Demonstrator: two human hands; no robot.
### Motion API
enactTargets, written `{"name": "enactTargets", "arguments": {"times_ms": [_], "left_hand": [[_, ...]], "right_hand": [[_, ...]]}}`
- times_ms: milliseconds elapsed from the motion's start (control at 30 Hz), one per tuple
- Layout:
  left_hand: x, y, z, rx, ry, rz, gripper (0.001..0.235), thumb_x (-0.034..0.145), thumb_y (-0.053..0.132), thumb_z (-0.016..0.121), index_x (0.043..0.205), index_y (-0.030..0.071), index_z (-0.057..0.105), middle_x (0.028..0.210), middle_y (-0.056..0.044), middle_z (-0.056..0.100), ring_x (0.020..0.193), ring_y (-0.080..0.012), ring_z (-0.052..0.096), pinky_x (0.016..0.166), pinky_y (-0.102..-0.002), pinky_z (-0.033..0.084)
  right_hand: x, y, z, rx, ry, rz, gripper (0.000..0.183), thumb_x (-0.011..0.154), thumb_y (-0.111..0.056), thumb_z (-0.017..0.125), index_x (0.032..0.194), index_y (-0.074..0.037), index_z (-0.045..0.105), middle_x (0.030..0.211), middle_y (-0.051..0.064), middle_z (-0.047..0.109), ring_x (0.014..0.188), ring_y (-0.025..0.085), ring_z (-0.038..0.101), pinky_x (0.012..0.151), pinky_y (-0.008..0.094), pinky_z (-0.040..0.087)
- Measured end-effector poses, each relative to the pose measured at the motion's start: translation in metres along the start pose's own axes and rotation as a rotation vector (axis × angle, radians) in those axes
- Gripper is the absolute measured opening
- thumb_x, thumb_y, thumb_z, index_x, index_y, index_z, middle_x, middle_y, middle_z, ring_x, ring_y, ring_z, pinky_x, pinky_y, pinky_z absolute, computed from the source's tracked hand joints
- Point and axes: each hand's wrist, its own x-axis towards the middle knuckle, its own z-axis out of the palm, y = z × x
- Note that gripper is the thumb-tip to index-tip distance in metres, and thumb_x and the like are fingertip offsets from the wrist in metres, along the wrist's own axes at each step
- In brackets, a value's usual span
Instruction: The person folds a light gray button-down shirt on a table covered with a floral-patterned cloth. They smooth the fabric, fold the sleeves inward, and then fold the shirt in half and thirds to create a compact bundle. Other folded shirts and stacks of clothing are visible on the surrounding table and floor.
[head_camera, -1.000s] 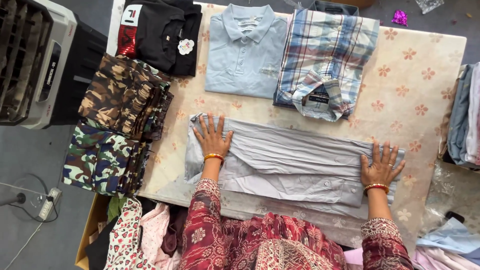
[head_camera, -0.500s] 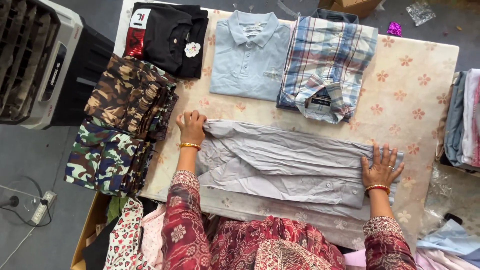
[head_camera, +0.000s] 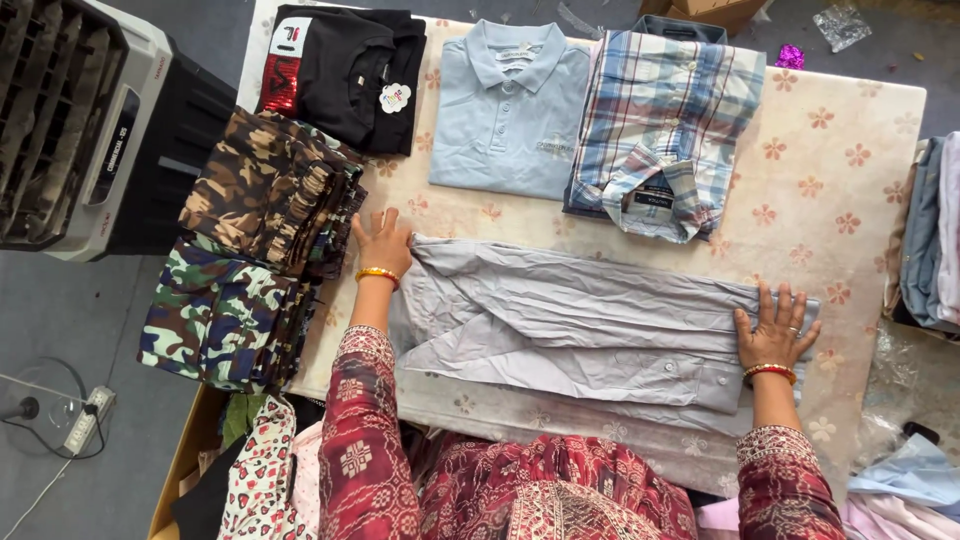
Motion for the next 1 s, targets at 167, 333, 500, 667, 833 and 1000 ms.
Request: {"name": "enactTargets", "arguments": {"times_ms": [167,333,500,667,833,1000], "left_hand": [[0.013,0.022,-0.010,0.144,-0.023,-0.031,0.011,0.083,0.022,0.065,0.086,0.019,0.075,0.125,-0.005,0.058,0.128,-0.0279,0.046,0.112,-0.068,0.019],[-0.022,0.087,0.063,-0.401,0.096,-0.141,0.015,0.104,0.020,0.053,0.105,0.018,0.068,0.120,-0.002,0.058,0.125,-0.0245,0.053,0.116,-0.051,0.031],[-0.061,0.139,0.045,-0.233,-0.005,0.287,0.076,0.093,0.058,0.055,0.158,0.028,0.030,0.167,-0.009,0.022,0.153,-0.0337,0.016,0.117,-0.065,0.015],[-0.047,0.101,0.049,-0.227,-0.090,-0.154,0.080,0.097,0.065,0.049,0.164,0.032,0.019,0.173,-0.006,0.004,0.158,-0.0338,0.002,0.124,-0.061,0.008],[-0.041,0.101,0.040,-0.256,-0.087,-0.266,0.078,0.096,0.062,0.052,0.162,0.035,0.021,0.172,-0.011,0.001,0.158,-0.0346,0.002,0.124,-0.061,0.008],[-0.035,0.073,0.054,-0.486,-0.134,-0.165,0.069,0.092,0.053,0.062,0.152,0.025,0.043,0.165,-0.018,0.023,0.152,-0.0387,0.013,0.117,-0.058,0.015]], "right_hand": [[0.004,0.002,-0.001,-0.008,-0.027,0.003,0.071,0.097,-0.067,0.040,0.160,-0.034,0.033,0.173,0.003,0.019,0.161,0.027,0.005,0.121,0.068,-0.005],[0.001,-0.012,0.002,-0.034,-0.046,0.021,0.071,0.096,-0.063,0.043,0.159,-0.033,0.033,0.172,0.004,0.017,0.160,0.028,0.006,0.116,0.071,-0.006],[-0.021,-0.039,0.014,-0.013,0.052,-0.104,0.065,0.100,-0.056,0.042,0.160,-0.032,0.040,0.175,0.004,0.023,0.163,0.031,0.013,0.123,0.069,-0.003],[-0.023,-0.033,0.010,0.003,0.034,0.041,0.073,0.100,-0.062,0.041,0.163,-0.028,0.033,0.174,0.004,0.019,0.162,0.029,0.009,0.122,0.066,-0.005],[-0.017,-0.028,0.010,-0.002,-0.006,0.057,0.076,0.099,-0.065,0.038,0.164,-0.027,0.027,0.175,0.001,0.013,0.161,0.028,0.000,0.122,0.064,-0.008],[-0.015,-0.017,0.014,-0.020,-0.067,0.047,0.079,0.098,-0.068,0.035,0.165,-0.027,0.023,0.175,0.001,0.009,0.161,0.029,-0.002,0.122,0.064,-0.009]]}}
